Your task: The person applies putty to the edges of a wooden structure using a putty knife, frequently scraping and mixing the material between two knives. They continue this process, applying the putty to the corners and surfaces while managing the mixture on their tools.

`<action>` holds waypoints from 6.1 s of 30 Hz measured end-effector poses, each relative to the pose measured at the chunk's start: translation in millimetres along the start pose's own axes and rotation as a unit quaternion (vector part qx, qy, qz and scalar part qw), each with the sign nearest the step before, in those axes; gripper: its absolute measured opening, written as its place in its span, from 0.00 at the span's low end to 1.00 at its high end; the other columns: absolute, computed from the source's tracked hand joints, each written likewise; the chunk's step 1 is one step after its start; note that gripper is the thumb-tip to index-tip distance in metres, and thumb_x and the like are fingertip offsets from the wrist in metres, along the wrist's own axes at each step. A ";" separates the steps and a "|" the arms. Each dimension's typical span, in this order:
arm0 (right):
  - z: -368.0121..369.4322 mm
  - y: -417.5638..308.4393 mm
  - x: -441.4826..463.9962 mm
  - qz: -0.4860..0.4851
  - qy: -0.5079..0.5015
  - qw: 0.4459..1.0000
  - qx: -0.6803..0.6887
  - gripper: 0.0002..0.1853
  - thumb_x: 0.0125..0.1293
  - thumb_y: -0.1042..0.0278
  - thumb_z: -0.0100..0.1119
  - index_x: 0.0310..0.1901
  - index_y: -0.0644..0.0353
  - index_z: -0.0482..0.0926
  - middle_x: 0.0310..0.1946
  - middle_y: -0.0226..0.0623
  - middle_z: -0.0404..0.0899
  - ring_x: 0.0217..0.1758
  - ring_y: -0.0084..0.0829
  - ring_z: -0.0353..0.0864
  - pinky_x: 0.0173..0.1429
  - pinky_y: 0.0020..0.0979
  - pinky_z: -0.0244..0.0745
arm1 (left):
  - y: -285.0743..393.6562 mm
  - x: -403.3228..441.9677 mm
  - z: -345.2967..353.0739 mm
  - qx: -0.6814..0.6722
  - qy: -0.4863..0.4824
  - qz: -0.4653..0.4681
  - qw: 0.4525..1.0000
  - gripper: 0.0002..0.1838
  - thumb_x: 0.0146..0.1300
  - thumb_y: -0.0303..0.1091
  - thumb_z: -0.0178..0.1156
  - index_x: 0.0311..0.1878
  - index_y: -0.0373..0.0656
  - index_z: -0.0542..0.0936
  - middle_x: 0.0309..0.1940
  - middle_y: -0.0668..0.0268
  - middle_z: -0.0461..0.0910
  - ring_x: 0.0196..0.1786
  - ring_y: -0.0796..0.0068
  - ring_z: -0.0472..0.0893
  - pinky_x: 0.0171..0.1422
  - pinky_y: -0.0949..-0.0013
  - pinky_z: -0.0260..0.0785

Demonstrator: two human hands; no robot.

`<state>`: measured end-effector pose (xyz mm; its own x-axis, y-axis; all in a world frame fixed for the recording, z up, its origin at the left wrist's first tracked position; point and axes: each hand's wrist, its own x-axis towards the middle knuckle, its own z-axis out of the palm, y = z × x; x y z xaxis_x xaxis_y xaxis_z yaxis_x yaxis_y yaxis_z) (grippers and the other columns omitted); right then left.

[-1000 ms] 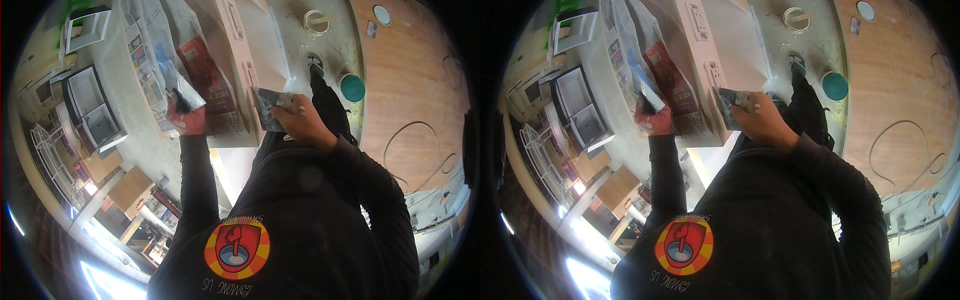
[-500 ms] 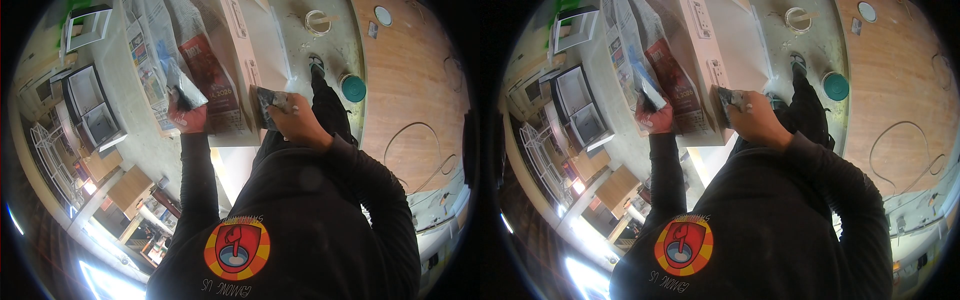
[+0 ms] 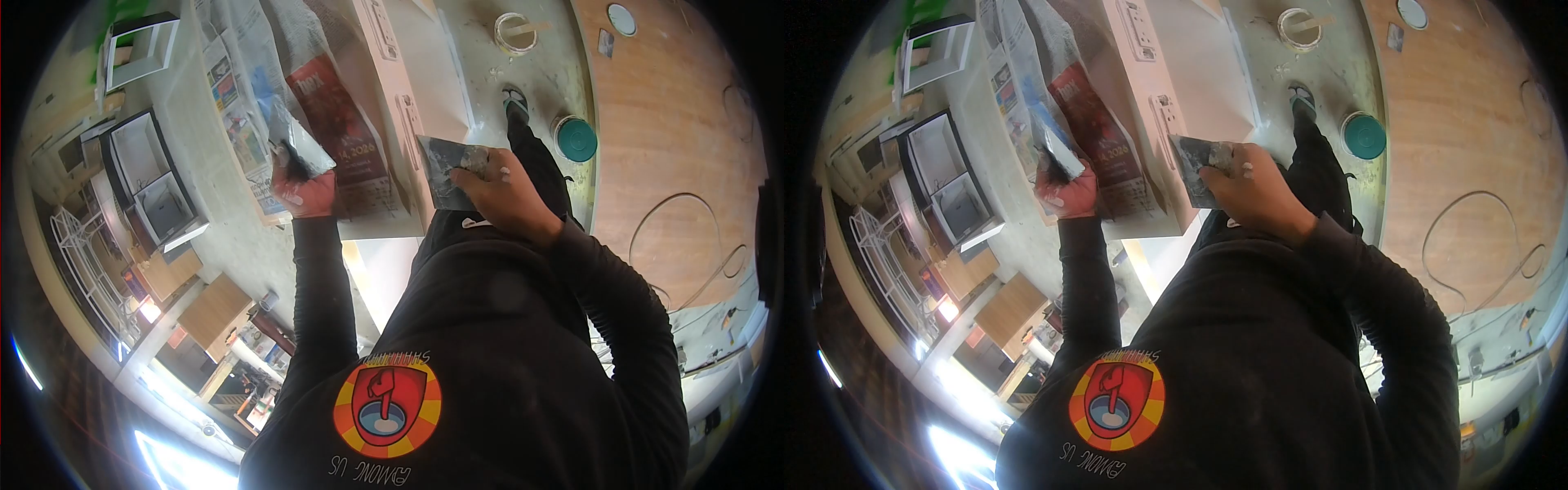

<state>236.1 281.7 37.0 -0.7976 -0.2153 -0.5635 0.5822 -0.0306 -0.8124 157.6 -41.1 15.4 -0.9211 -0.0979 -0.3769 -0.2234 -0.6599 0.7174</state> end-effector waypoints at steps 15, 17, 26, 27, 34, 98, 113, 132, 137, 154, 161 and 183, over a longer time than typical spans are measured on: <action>4.7 -15.4 20.3 -0.040 0.025 0.998 -0.027 0.13 0.64 0.71 0.58 0.35 0.78 0.77 0.28 0.58 0.80 0.28 0.47 0.81 0.37 0.40 0.76 | -1.0 -2.3 9.5 -0.037 0.031 -0.005 0.999 0.23 0.64 0.35 0.65 0.62 0.41 0.78 0.58 0.63 0.82 0.60 0.65 0.81 0.67 0.60 0.72; 5.5 -16.5 21.4 -0.020 0.024 0.999 -0.022 0.13 0.64 0.71 0.58 0.34 0.79 0.77 0.27 0.58 0.79 0.28 0.47 0.81 0.36 0.40 0.76 | -0.7 -2.7 9.8 -0.032 0.031 -0.004 0.999 0.24 0.64 0.35 0.65 0.62 0.41 0.77 0.58 0.63 0.82 0.60 0.66 0.80 0.68 0.61 0.72; 11.2 -15.4 26.5 -0.004 0.025 1.000 0.001 0.13 0.64 0.71 0.56 0.34 0.78 0.77 0.27 0.57 0.80 0.27 0.47 0.82 0.37 0.42 0.77 | 0.6 -2.1 3.2 -0.043 0.029 -0.020 0.998 0.24 0.63 0.36 0.66 0.62 0.41 0.78 0.58 0.63 0.81 0.60 0.66 0.80 0.67 0.61 0.72; 13.6 -17.7 25.6 -0.008 0.033 0.999 -0.017 0.13 0.64 0.71 0.55 0.35 0.78 0.78 0.27 0.57 0.81 0.28 0.46 0.83 0.37 0.41 0.77 | 0.1 -2.4 2.3 -0.044 0.030 -0.020 0.998 0.24 0.63 0.36 0.66 0.62 0.41 0.78 0.58 0.63 0.81 0.60 0.66 0.80 0.67 0.61 0.72; 19.9 -9.4 25.2 -0.008 0.038 0.999 0.035 0.10 0.66 0.69 0.59 0.38 0.71 0.78 0.24 0.38 0.78 0.24 0.25 0.73 0.30 0.34 0.70 | -3.9 -2.3 15.7 -0.050 0.085 0.006 0.995 0.20 0.65 0.37 0.62 0.59 0.41 0.79 0.52 0.62 0.83 0.52 0.66 0.83 0.56 0.62 0.76; 0.7 -6.2 62.3 -0.086 0.048 0.995 -0.004 0.12 0.62 0.69 0.58 0.34 0.75 0.79 0.25 0.58 0.79 0.25 0.50 0.78 0.33 0.42 0.73 | -11.5 -1.6 5.4 0.248 0.097 0.173 0.948 0.19 0.58 0.18 0.63 0.54 0.27 0.79 0.44 0.56 0.84 0.43 0.69 0.84 0.48 0.69 0.79; -2.3 -28.8 66.1 -0.012 0.023 0.999 -0.047 0.15 0.62 0.69 0.57 0.35 0.79 0.79 0.27 0.59 0.81 0.28 0.47 0.83 0.35 0.42 0.76 | -7.5 -6.8 28.4 0.047 0.130 0.075 0.988 0.17 0.74 0.34 0.52 0.58 0.31 0.76 0.42 0.58 0.82 0.42 0.68 0.83 0.44 0.71 0.79; 0.9 -31.2 69.6 -0.013 0.045 0.999 -0.001 0.13 0.61 0.71 0.57 0.38 0.76 0.80 0.29 0.56 0.82 0.30 0.45 0.81 0.38 0.41 0.76 | -12.6 -4.2 4.9 0.274 0.060 0.119 0.952 0.22 0.75 0.39 0.51 0.64 0.35 0.73 0.60 0.57 0.77 0.62 0.65 0.78 0.68 0.62 0.70; -1.2 -37.2 64.9 -0.043 0.013 0.996 -0.080 0.14 0.61 0.71 0.58 0.41 0.76 0.79 0.30 0.60 0.82 0.32 0.52 0.82 0.39 0.41 0.77 | -16.1 -6.7 25.4 0.264 0.084 0.191 0.942 0.17 0.63 0.23 0.65 0.54 0.28 0.80 0.43 0.62 0.86 0.42 0.75 0.84 0.47 0.75 0.77; -35.9 0.7 44.5 -0.003 0.010 0.983 0.181 0.10 0.68 0.73 0.60 0.47 0.70 0.81 0.33 0.30 0.82 0.35 0.19 0.76 0.40 0.26 0.73 | -5.0 -4.7 2.2 0.192 0.094 0.106 0.971 0.20 0.70 0.34 0.58 0.62 0.36 0.77 0.59 0.59 0.80 0.62 0.65 0.79 0.69 0.62 0.71; -49.4 -8.7 -5.1 0.003 0.058 0.996 0.062 0.14 0.69 0.72 0.60 0.52 0.72 0.80 0.36 0.32 0.83 0.36 0.19 0.77 0.41 0.25 0.73 | 9.3 -26.5 53.3 -0.007 0.054 -0.011 0.998 0.21 0.72 0.33 0.54 0.64 0.31 0.75 0.58 0.55 0.80 0.58 0.65 0.82 0.57 0.65 0.80; 17.4 65.6 -69.6 -0.436 0.042 0.842 -0.315 0.38 0.49 0.74 0.71 0.67 0.49 0.75 0.58 0.43 0.71 0.63 0.50 0.73 0.64 0.48 0.75 | 12.9 -173.2 127.3 0.208 0.032 0.024 0.977 0.18 0.73 0.27 0.48 0.64 0.34 0.71 0.59 0.57 0.78 0.63 0.63 0.77 0.72 0.59 0.66</action>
<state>332.5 277.6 25.5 -0.9021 -0.3084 0.3017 -0.4088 0.3873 -0.8264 273.6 62.2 164.6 -0.9151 -0.1763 -0.3626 -0.3022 -0.2955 0.9063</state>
